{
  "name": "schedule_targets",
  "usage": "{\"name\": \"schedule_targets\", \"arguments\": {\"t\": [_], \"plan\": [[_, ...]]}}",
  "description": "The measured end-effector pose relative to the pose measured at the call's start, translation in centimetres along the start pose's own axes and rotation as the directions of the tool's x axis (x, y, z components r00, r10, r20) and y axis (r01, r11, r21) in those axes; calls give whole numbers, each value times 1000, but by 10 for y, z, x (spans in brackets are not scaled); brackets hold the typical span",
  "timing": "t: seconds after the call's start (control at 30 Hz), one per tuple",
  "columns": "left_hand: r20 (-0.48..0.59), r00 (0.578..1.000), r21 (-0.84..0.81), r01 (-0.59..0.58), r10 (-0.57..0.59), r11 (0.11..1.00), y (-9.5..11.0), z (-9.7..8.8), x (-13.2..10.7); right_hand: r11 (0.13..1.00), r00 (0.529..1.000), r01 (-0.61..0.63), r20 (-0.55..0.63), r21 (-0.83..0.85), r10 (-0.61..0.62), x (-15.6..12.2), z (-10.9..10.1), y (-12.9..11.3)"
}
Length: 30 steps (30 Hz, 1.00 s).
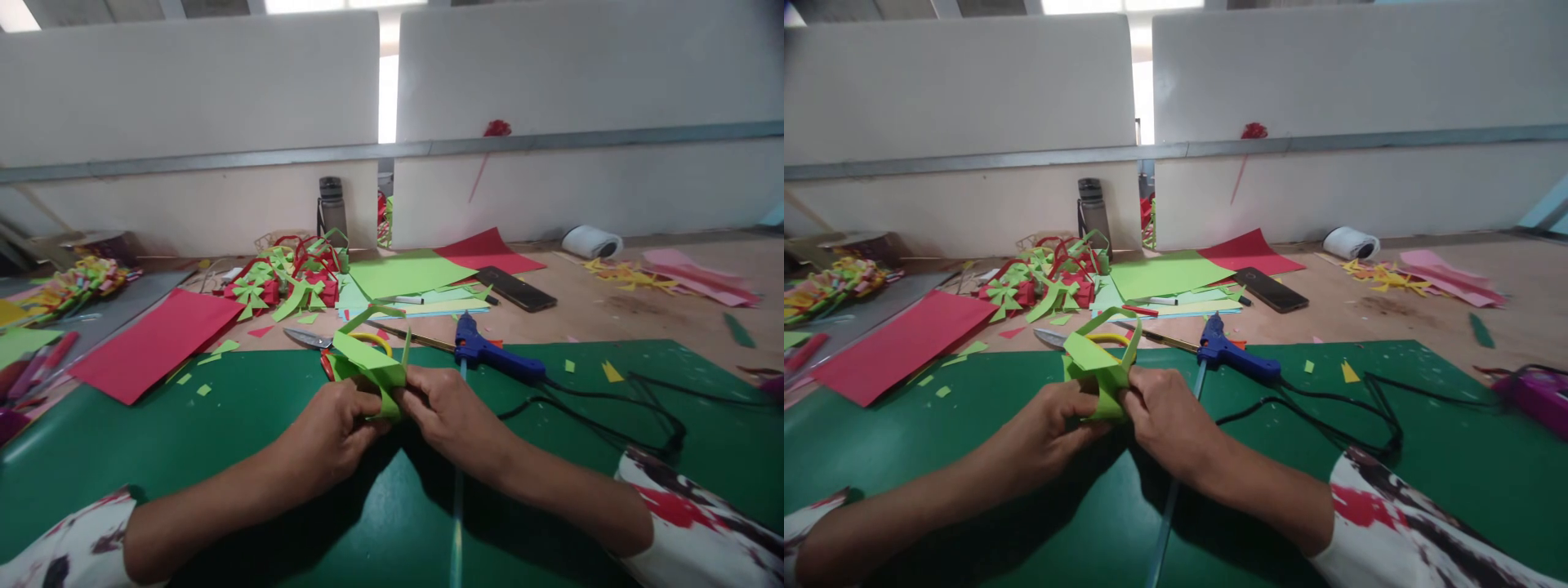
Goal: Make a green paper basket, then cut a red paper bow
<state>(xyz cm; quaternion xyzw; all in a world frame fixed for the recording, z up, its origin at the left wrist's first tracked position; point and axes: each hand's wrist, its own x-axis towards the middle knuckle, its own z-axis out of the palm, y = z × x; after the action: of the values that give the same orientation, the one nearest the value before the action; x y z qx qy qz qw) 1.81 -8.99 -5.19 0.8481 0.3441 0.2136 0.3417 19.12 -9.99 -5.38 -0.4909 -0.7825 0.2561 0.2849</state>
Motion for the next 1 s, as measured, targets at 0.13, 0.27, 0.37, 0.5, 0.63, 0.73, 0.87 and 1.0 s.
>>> {"name": "schedule_targets", "arguments": {"t": [0.13, 0.27, 0.37, 0.5, 0.63, 0.73, 0.87, 1.0], "plan": [[-31, 998, 70, -50, 52, 996, -4, 4, 2, 1000, 1000, 21, 10, 23, -21, -1, 1, 2], [-80, 995, 128, -48, 58, 991, -3, 5, 2, 998, 999, 54, 2, 32, -54, -1, 2, 4], [-65, 997, 111, -40, 47, 993, -1, 5, 1, 996, 997, 81, 10, 33, -82, -1, 1, 5], [-75, 997, 122, -5, 14, 993, -4, 7, 0, 990, 987, 141, 77, -7, -140, -2, 0, 6], [-94, 993, 117, -54, 65, 992, -11, 11, 1, 974, 976, 194, 118, -115, -181, -2, 1, 9], [-92, 989, 128, -101, 113, 987, -13, 11, 3, 957, 977, 209, 79, -202, -197, -1, 2, 11], [-107, 991, 133, -64, 78, 989, -11, 8, 4, 966, 983, 178, 67, -188, -168, -1, 2, 13], [-111, 993, 85, -18, 28, 996, -3, 6, 4, 979, 992, 127, 37, -163, -122, -1, 2, 14]]}}
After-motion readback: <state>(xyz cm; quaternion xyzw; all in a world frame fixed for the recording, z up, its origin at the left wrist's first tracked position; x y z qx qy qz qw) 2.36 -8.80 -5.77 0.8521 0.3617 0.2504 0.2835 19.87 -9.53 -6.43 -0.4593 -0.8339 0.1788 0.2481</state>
